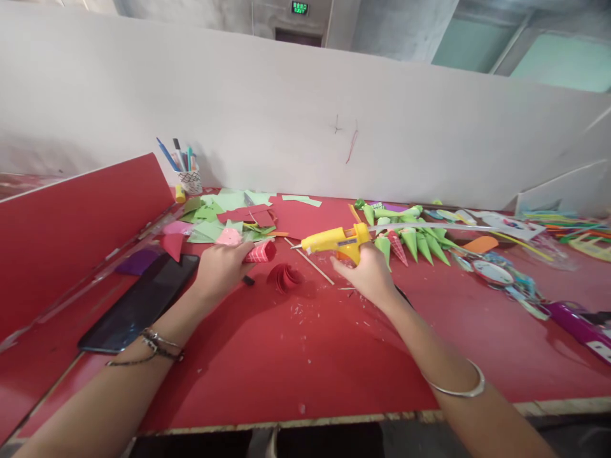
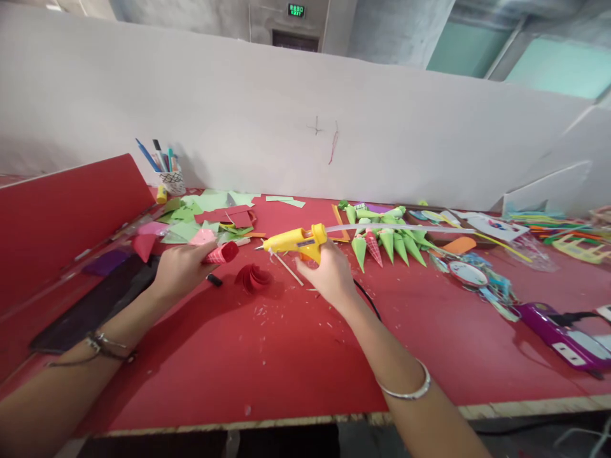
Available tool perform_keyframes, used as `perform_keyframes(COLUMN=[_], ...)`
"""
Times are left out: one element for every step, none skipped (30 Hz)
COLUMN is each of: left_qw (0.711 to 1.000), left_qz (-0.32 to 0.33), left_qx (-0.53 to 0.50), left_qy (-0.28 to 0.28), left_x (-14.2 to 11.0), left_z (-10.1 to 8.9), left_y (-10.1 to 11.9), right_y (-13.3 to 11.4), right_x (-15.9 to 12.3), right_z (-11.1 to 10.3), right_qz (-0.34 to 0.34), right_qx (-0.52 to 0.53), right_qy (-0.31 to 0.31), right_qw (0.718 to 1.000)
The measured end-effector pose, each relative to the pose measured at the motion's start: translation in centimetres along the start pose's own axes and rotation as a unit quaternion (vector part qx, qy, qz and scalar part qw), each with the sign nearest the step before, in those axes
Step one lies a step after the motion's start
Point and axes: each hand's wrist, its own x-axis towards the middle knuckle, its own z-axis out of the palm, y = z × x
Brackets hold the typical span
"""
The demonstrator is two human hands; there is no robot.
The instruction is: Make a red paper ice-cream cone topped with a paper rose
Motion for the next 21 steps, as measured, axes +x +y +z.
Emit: perform_keyframes(left_qw=[1.0, 1.0, 1.0, 1.0, 0.999, 0.999, 0.999, 0.999, 0.999, 0.999, 0.998, 0.998, 0.998, 0.997, 0.996, 0.996, 0.995, 0.994, 0.993, 0.992, 0.991], left_qz=[-0.011, -0.019, -0.024, -0.028, -0.031, -0.034, -0.037, -0.039, -0.041, -0.043, -0.046, -0.049, -0.054, -0.059, -0.065, -0.072, -0.079, -0.087, -0.095, -0.103, -0.107], left_qx=[0.006, 0.009, 0.009, 0.006, 0.001, -0.004, -0.009, -0.013, -0.017, -0.02, -0.024, -0.029, -0.034, -0.039, -0.044, -0.047, -0.051, -0.055, -0.058, -0.063, -0.069], left_qy=[-0.002, -0.003, -0.004, -0.005, -0.008, -0.012, -0.017, -0.021, -0.024, -0.026, -0.027, -0.028, -0.029, -0.03, -0.031, -0.031, -0.033, -0.035, -0.036, -0.037, -0.036], left_x=[0.0, 0.1, 0.1, 0.1, 0.1, 0.1, 0.1, 0.1, 0.1, 0.1, 0.1, 0.1, 0.2, 0.2, 0.2, 0.2, 0.2, 0.2, 0.2, 0.2, 0.2], left_z=[0.0, 0.0, 0.0, 0.0, 0.0, -0.1, -0.1, -0.1, 0.0, 0.0, 0.0, 0.1, 0.1, 0.2, 0.2, 0.3, 0.3, 0.4, 0.4, 0.5, 0.5], left_y=[0.0, 0.0, 0.0, 0.1, 0.1, 0.1, 0.2, 0.2, 0.2, 0.2, 0.1, 0.1, 0.1, 0.1, 0.1, 0.1, 0.1, 0.1, 0.1, 0.1, 0.1], right_y=[0.6, 1.2, 1.9, 2.6, 3.2, 3.9, 4.4, 4.9, 5.4, 5.7, 6.1, 6.3, 6.5, 6.6, 6.7, 6.7, 6.7, 6.7, 6.7, 6.6, 6.6], right_x=[0.3, 0.6, 0.9, 1.1, 1.3, 1.4, 1.6, 1.6, 1.7, 1.7, 1.7, 1.7, 1.7, 1.7, 1.6, 1.6, 1.5, 1.5, 1.5, 1.5, 1.5], right_z=[0.0, -0.1, -0.1, -0.1, -0.1, -0.1, -0.2, -0.2, -0.2, -0.2, -0.2, -0.2, -0.2, -0.2, -0.3, -0.4, -0.5, -0.7, -0.9, -1.1, -1.3], right_qz=[0.006, 0.008, 0.013, 0.02, 0.027, 0.038, 0.049, 0.059, 0.067, 0.075, 0.08, 0.085, 0.09, 0.096, 0.102, 0.107, 0.108, 0.106, 0.098, 0.089, 0.079], right_qx=[-0.012, -0.023, -0.034, -0.042, -0.045, -0.045, -0.042, -0.038, -0.034, -0.027, -0.017, -0.004, 0.009, 0.021, 0.028, 0.031, 0.031, 0.029, 0.025, 0.021, 0.017], right_qy=[0.01, 0.008, 0.007, 0.004, -0.002, -0.012, -0.027, -0.04, -0.05, -0.062, -0.079, -0.102, -0.13, -0.158, -0.183, -0.2, -0.212, -0.22, -0.226, -0.229, -0.234], right_qw=[1.0, 1.0, 0.999, 0.999, 0.999, 0.998, 0.998, 0.997, 0.996, 0.995, 0.993, 0.991, 0.987, 0.982, 0.977, 0.973, 0.971, 0.969, 0.969, 0.969, 0.969])
